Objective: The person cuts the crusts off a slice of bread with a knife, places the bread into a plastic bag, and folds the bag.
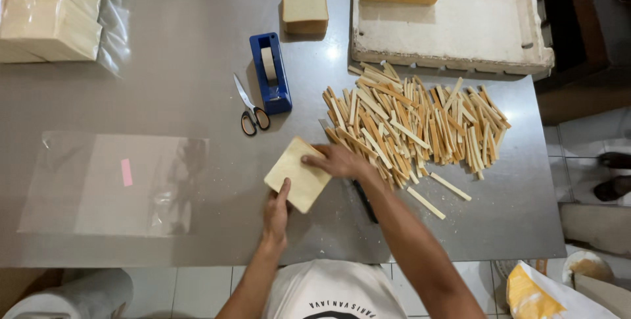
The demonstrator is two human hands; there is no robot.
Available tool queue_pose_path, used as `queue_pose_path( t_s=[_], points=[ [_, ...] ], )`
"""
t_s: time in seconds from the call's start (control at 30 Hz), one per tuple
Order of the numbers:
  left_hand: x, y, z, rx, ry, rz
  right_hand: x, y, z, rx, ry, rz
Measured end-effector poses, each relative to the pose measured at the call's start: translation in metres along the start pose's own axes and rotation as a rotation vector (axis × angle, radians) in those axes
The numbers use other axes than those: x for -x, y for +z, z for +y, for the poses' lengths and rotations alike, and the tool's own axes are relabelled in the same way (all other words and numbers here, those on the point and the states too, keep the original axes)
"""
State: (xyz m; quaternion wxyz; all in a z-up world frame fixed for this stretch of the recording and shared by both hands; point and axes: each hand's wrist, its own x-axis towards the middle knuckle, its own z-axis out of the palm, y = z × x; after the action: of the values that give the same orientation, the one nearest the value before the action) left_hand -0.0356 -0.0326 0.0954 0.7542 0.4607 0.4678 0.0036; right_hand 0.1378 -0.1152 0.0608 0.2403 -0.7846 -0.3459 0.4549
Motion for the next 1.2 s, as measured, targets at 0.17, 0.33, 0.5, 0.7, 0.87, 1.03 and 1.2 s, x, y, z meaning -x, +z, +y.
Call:
queue_pose_path(
  t_s=[0.17, 0.33, 0.5, 0.7, 0.87, 1.03, 1.2],
  points=[
    [-0.021, -0.007, 0.001, -0.116, 0.067, 0.008, 0.009, 0.055, 0.048, -0.31, 0.048, 0.283],
    [0.014, 0.018, 0.032, -0.026, 0.043, 0.02, 0.034, 0.063, 0.004, -0.679, 0.104, 0.345],
    [-0.011, 0.01, 0.004, 0.076, 0.104, 0.019, 0.038, 0.067, -0.011, -0.932, 0.06, 0.372],
    [-0.008, 0.012, 0.003, 0.025, 0.142, -0.045, 0.04, 0.068, -0.018, -0.816, 0.066, 0.387],
    [-0.02, -0.002, -0.007, -0.089, 0.159, -0.067, 0.038, 0.082, 0.028, -0.674, 0.058, 0.536],
    [-0.05, -0.034, -0.037, -0.237, 0.155, -0.05, 0.068, 0.115, 0.091, -0.087, 0.112, 1.108],
    [-0.058, -0.036, -0.036, -0.679, 0.799, 0.094, 0.074, 0.141, 0.123, -0.016, 0.328, 0.853]
  ],
)
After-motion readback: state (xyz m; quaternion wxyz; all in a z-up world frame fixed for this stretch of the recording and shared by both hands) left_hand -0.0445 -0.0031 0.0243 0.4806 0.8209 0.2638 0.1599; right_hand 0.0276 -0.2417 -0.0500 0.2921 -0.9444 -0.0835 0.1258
